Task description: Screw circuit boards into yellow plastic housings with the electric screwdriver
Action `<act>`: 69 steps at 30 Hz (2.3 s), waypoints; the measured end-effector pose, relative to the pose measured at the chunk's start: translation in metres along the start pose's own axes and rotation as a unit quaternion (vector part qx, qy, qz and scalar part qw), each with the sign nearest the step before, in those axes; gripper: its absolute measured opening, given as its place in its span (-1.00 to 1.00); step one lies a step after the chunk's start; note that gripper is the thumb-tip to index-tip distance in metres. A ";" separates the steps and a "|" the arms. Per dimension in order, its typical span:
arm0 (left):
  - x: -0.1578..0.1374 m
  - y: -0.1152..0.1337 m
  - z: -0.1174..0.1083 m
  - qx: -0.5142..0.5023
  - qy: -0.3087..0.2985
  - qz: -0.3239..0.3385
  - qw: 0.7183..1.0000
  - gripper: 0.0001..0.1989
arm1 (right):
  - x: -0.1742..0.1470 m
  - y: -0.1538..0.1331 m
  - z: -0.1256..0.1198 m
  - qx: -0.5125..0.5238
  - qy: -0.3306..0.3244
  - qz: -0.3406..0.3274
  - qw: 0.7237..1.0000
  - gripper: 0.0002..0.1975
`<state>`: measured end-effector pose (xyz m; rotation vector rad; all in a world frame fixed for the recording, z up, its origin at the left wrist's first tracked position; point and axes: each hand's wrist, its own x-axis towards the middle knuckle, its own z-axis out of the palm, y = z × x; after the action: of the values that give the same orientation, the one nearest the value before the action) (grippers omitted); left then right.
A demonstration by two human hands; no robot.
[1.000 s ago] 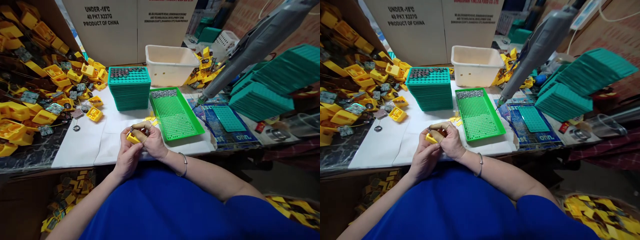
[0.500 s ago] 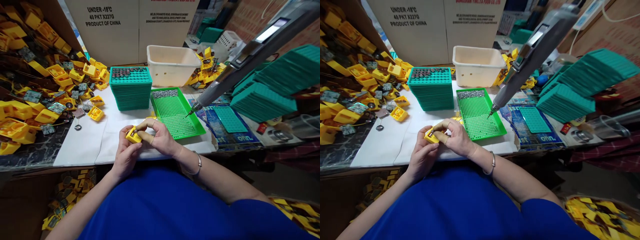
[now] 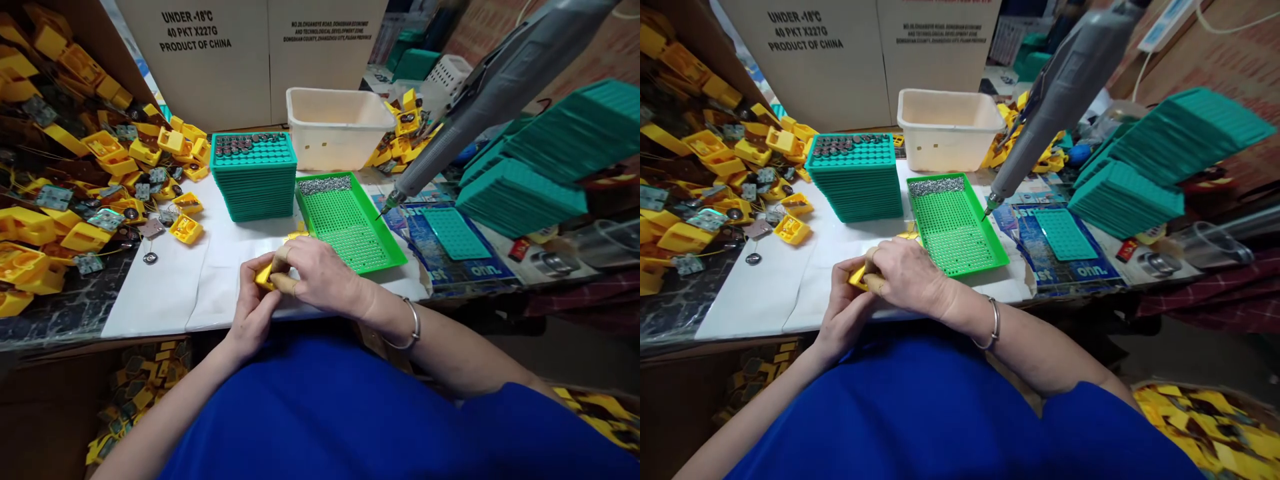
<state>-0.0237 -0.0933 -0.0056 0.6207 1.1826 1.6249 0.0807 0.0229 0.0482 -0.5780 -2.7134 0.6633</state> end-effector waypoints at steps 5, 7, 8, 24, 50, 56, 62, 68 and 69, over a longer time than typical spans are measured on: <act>0.004 0.003 -0.006 0.066 -0.026 0.036 0.997 -0.70 | 0.009 0.014 -0.009 0.119 -0.061 0.086 0.987 -0.77; 0.004 0.007 -0.008 0.031 -0.013 -0.016 0.999 -0.77 | 0.016 0.024 -0.016 0.211 -0.101 0.069 0.970 -0.82; 0.003 0.010 -0.010 0.008 -0.003 -0.039 0.999 -0.78 | 0.020 0.030 -0.019 0.240 -0.097 0.064 0.964 -0.86; 0.002 0.032 -0.027 -0.057 0.026 -0.085 0.994 -0.83 | 0.055 0.055 -0.004 -0.294 -0.194 -0.158 0.922 -0.79; 0.014 0.025 0.002 -0.048 -0.066 -0.049 0.995 -0.84 | -0.015 0.036 0.003 0.286 0.090 -0.041 0.953 -0.84; 0.014 0.026 0.005 -0.056 -0.054 -0.045 0.996 -0.86 | -0.023 0.043 0.012 0.059 0.192 -0.176 0.964 -0.77; 0.006 0.019 0.005 0.046 -0.063 -0.017 0.997 -0.82 | -0.022 0.041 0.005 0.033 0.122 -0.179 0.976 -0.75; 0.011 0.024 0.004 0.014 -0.053 -0.016 0.998 -0.83 | -0.018 0.044 0.001 0.169 0.117 -0.113 0.972 -0.80; 0.012 0.025 0.003 0.003 -0.051 -0.017 0.999 -0.84 | -0.018 0.044 0.002 0.169 0.131 -0.108 0.971 -0.79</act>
<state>-0.0359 -0.0816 0.0165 0.6750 1.1179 1.5443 0.1101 0.0503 0.0215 -0.2607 -2.3060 0.8946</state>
